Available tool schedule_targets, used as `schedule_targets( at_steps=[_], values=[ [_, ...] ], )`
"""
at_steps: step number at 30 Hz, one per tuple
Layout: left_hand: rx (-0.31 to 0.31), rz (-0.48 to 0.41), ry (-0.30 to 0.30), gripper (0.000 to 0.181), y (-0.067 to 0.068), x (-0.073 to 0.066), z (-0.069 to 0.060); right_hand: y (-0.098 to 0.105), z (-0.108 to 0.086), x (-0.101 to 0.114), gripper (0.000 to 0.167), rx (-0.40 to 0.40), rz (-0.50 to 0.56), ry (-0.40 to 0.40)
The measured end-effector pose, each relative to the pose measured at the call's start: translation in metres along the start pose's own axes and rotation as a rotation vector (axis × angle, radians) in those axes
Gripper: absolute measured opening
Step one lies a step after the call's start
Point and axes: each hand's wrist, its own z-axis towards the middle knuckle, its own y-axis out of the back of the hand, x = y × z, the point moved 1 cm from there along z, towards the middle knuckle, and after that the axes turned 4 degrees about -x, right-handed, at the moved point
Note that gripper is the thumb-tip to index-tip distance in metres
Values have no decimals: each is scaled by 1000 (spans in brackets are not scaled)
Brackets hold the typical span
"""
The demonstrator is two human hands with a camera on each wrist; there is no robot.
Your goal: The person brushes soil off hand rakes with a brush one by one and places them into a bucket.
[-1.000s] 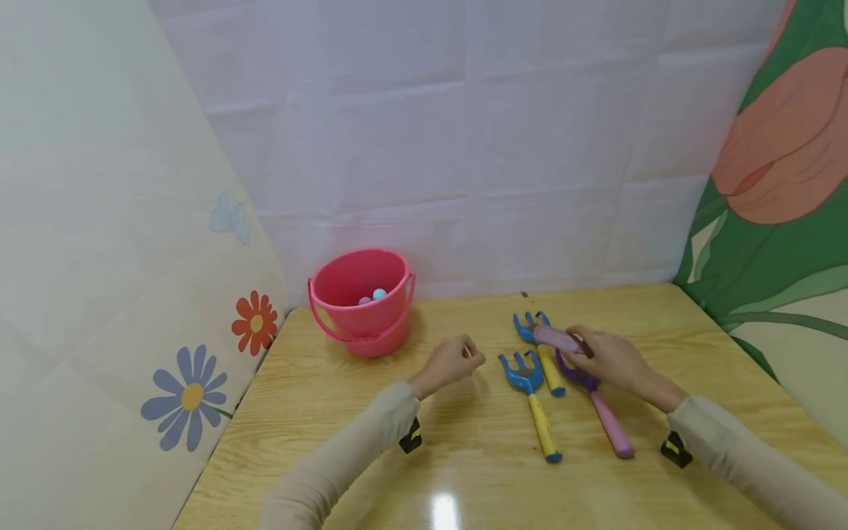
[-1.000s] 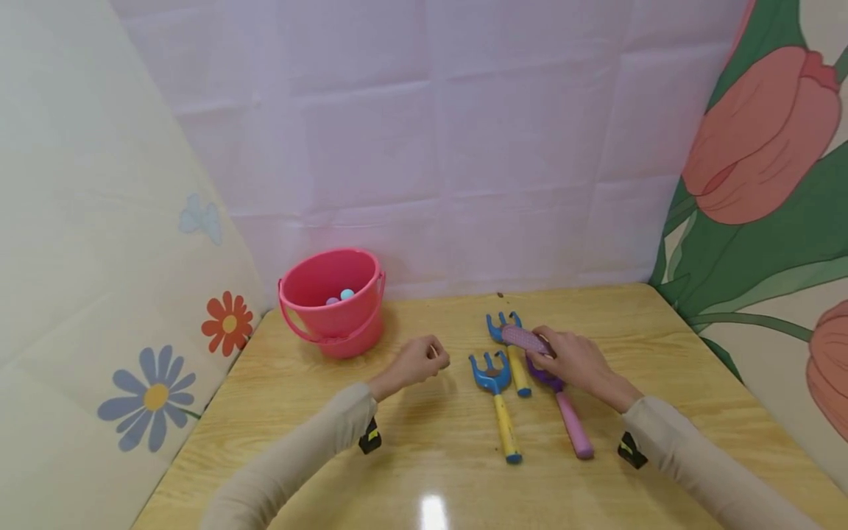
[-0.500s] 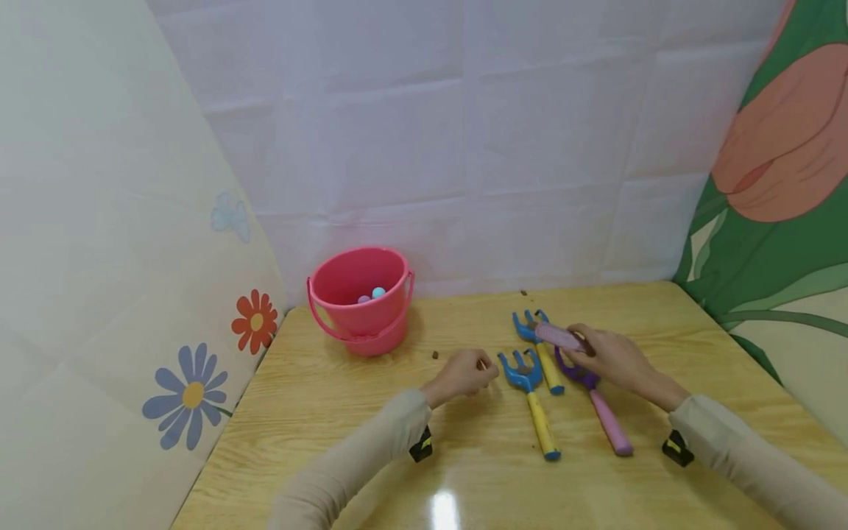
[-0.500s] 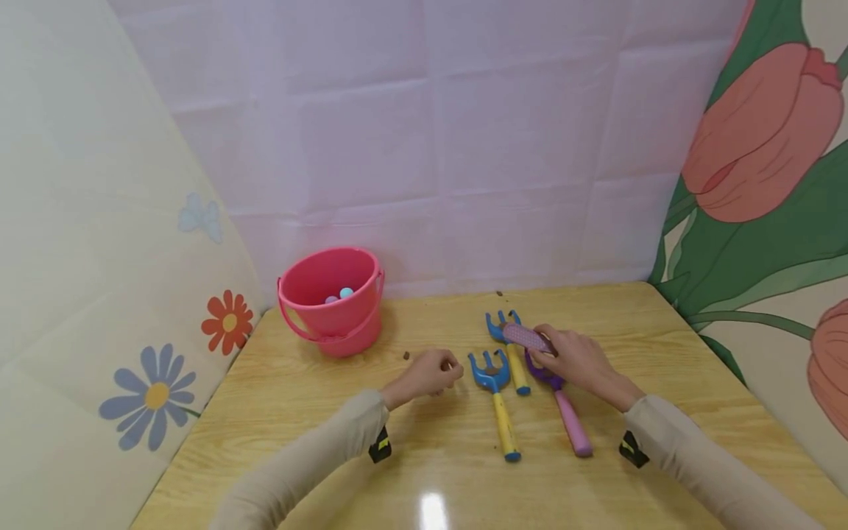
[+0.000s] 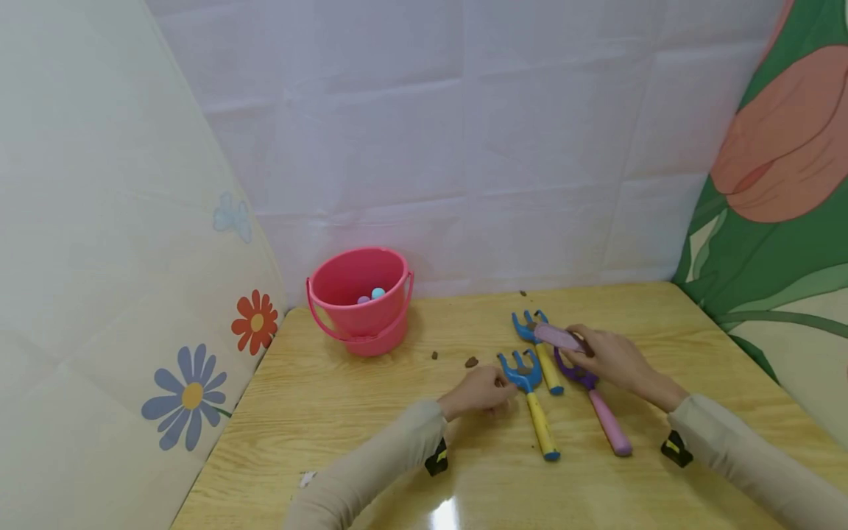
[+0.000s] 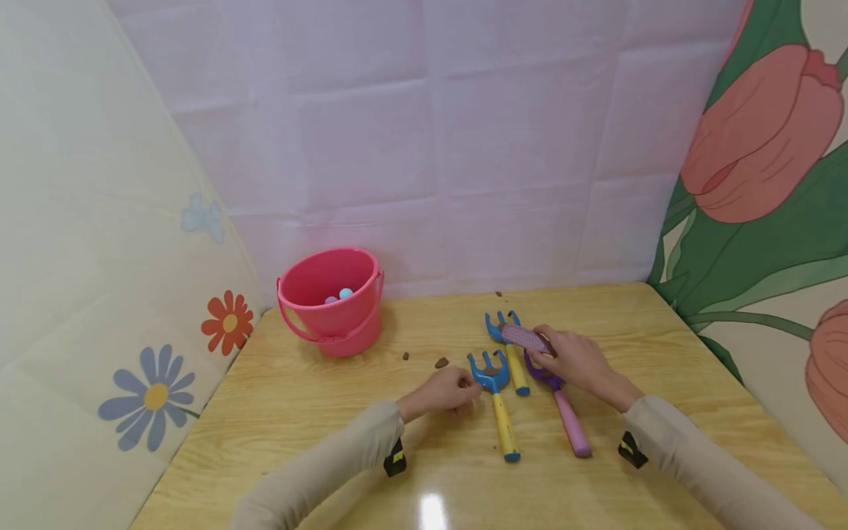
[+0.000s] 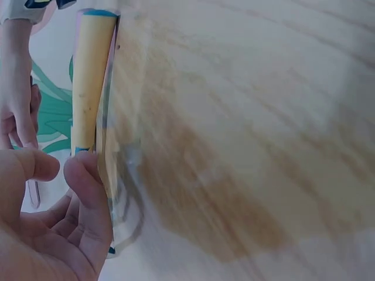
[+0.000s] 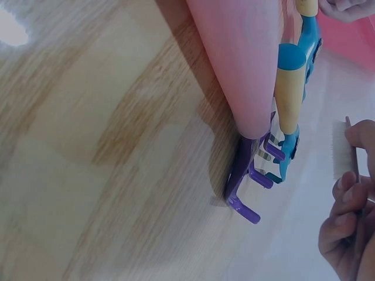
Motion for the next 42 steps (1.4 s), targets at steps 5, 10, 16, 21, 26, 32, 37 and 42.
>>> schedule_targets(
  at_steps=[5, 10, 16, 21, 26, 32, 37, 42],
  values=[
    [14, -24, 19, 16, -6, 0, -3, 0, 0, 1, 45, -9, 7, 9],
    [13, -18, 17, 19, -11, 0, -3, -2, 0, 2, 45, -8, 7, 5],
    [20, -29, 44, 25, -18, -4, -2, -3, 0, 0, 45, -1, 2, 3],
    [6, -44, 62, 29, -25, -6, -3, -4, 1, 0, 45, -14, -6, 7],
    [-35, 4, 83, 35, -31, -7, -2, -3, 1, 2, 43, -7, 0, 8],
    [-51, 31, 85, 42, -35, -10, -2, -2, 2, 3, 43, 6, 3, 4],
    [-73, 80, 103, 49, -40, -13, -1, -2, 4, 3, 44, 11, 6, 4],
    [-81, 127, 134, 51, -43, -16, 0, -4, 5, 3, 44, 17, -2, 4]
  ],
)
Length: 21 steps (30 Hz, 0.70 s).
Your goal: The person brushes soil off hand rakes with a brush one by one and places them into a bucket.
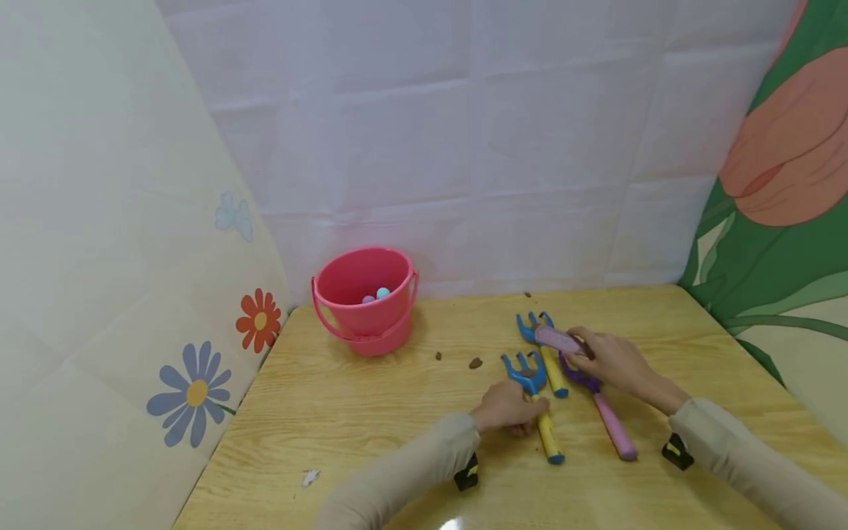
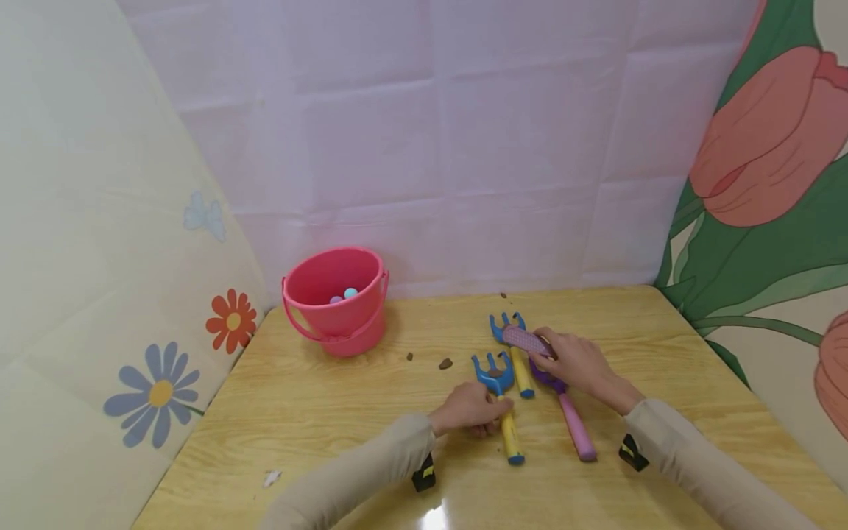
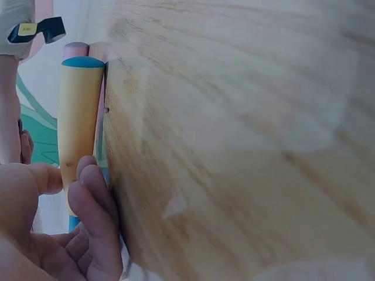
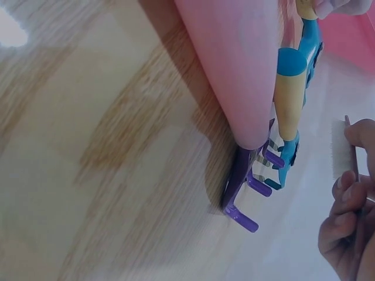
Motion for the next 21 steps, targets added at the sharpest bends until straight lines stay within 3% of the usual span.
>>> schedule_targets(
  at_steps=[13, 21],
  values=[
    [-15, 65, 12, 53, 0, -6, -1, -1, 0, 1, 46, 3, 6, -3],
    [-6, 11, 13, 47, 1, -5, 0, -3, -1, 1, 47, 1, 3, -7]
  ],
)
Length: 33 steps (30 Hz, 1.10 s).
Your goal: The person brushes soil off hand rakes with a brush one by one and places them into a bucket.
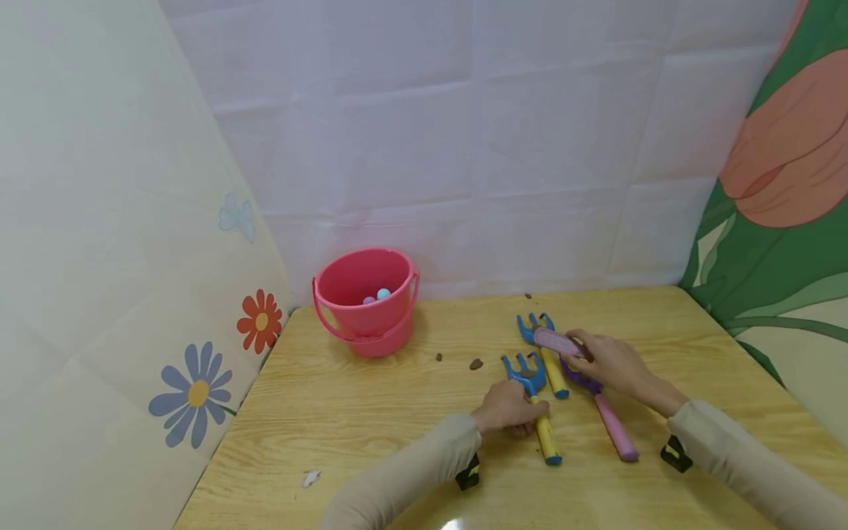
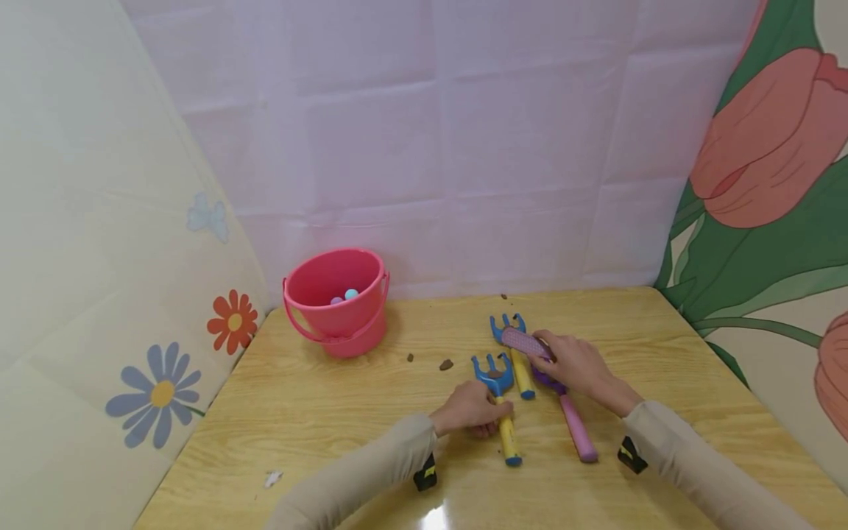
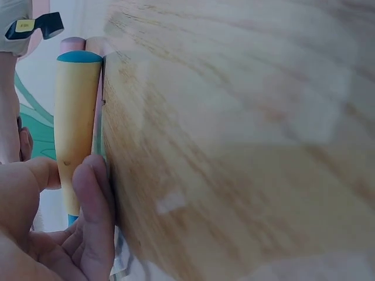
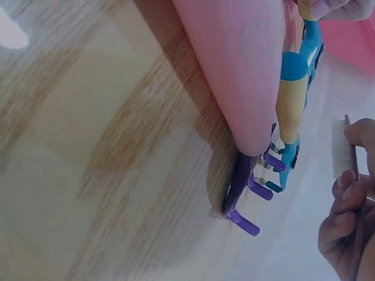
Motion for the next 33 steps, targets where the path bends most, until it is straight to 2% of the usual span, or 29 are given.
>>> schedule_targets(
  at_steps=[14, 26, 29, 33],
  values=[
    [-13, -44, 0, 43, -2, 5, 2, -1, -2, -2, 49, 3, 16, -7],
    [-48, -96, 39, 37, 3, 14, 0, -4, -2, 0, 47, 6, 8, -2],
    [-64, -73, 38, 38, 5, 14, -1, -4, 0, 2, 47, 6, 4, 2],
    [-86, 24, 10, 41, 9, 13, -2, -3, 3, 4, 46, 1, 6, 11]
  ],
)
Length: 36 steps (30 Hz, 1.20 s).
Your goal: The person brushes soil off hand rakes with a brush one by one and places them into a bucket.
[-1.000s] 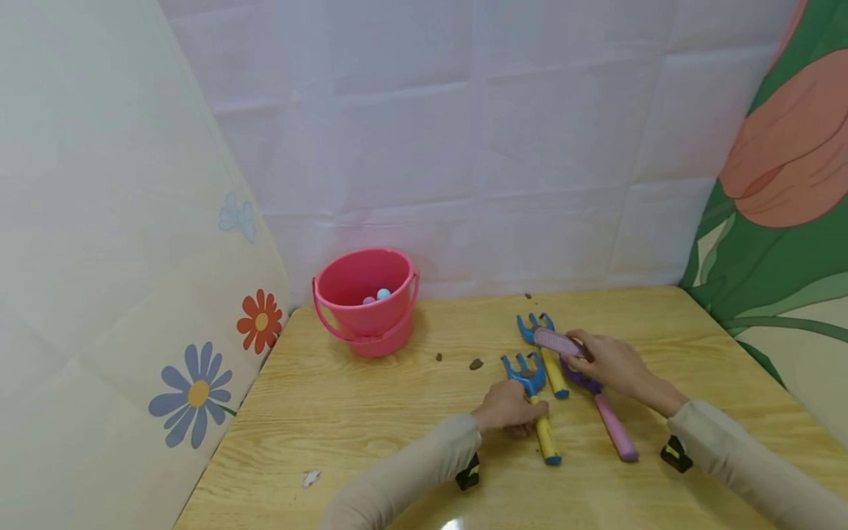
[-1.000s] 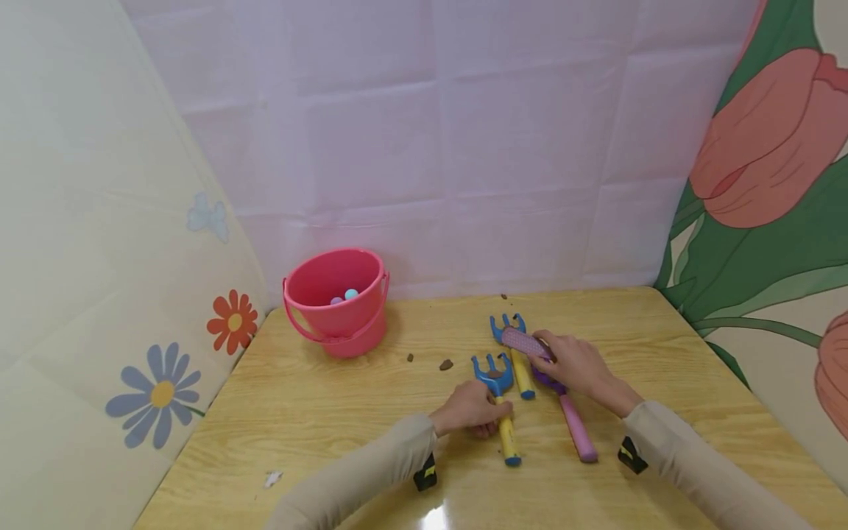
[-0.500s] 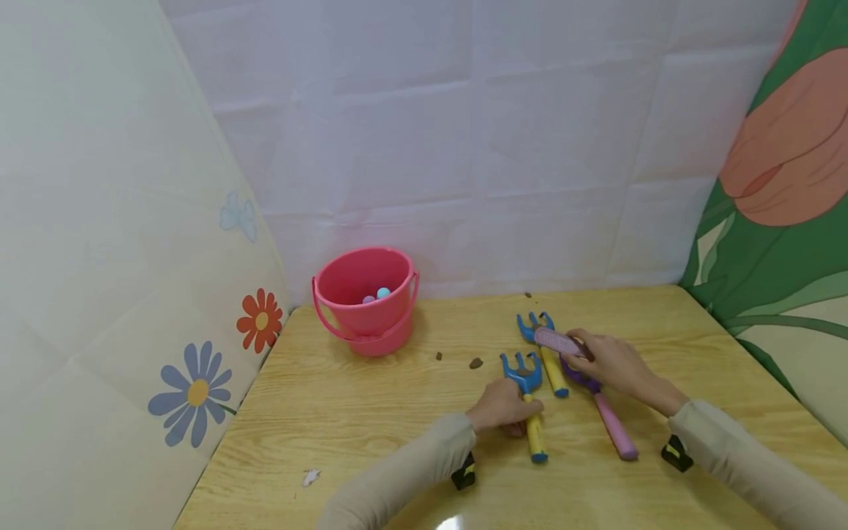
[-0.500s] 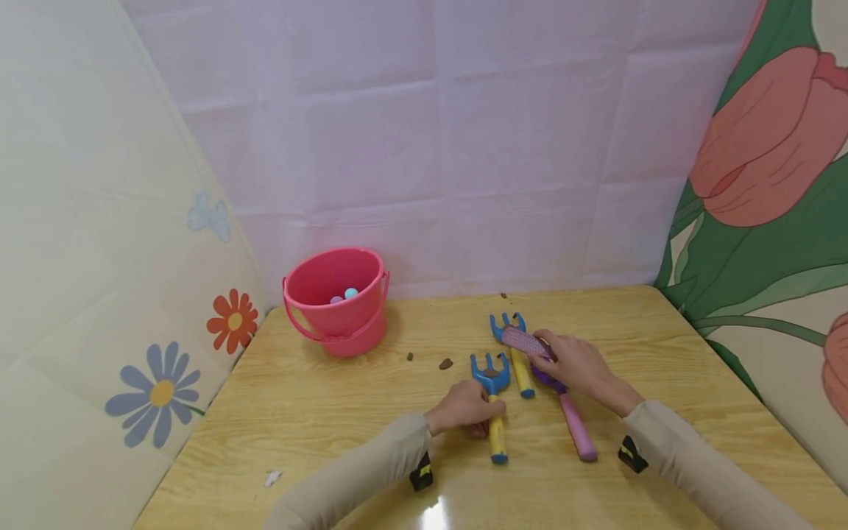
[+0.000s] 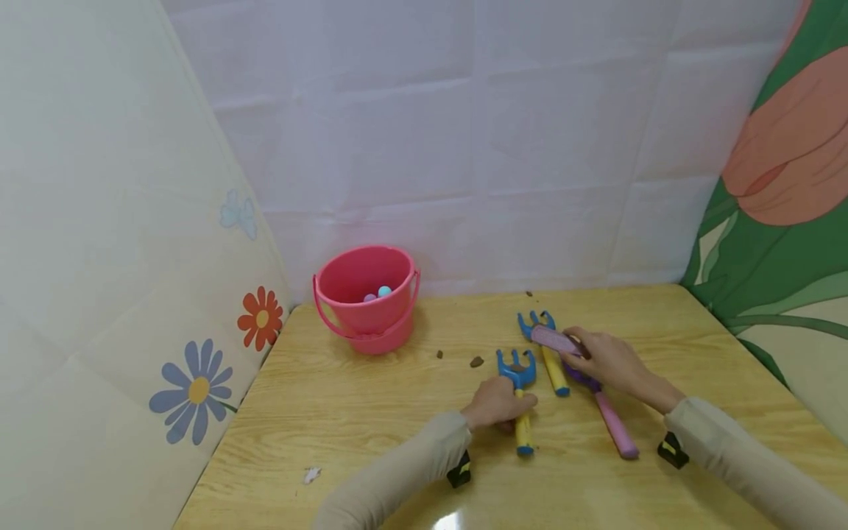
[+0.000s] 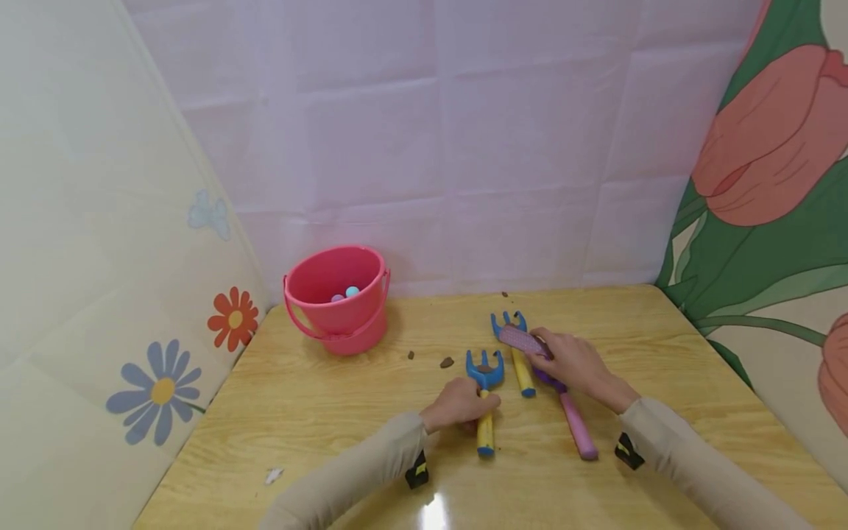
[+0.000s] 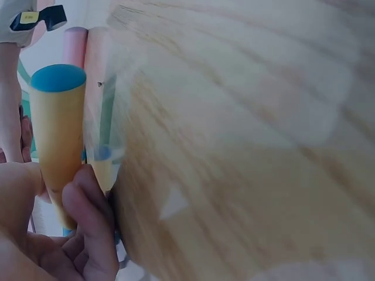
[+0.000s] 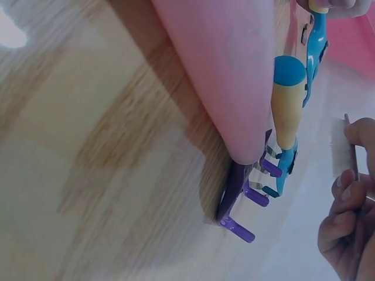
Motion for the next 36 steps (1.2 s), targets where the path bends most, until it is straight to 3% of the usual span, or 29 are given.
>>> schedule_targets(
  at_steps=[6, 19, 28, 36],
  values=[
    [-21, 73, -45, 46, 4, 1, -2, 0, 1, 1, 45, 1, -9, 4],
    [-48, 78, -49, 42, 10, 8, 3, 0, 6, 5, 43, 4, -1, 18],
    [-56, 70, -87, 44, 15, 14, 6, -1, 6, 10, 45, 9, -16, 18],
    [-76, 62, -74, 43, 17, 21, 8, -4, 5, 14, 45, 6, -8, 13]
  ],
)
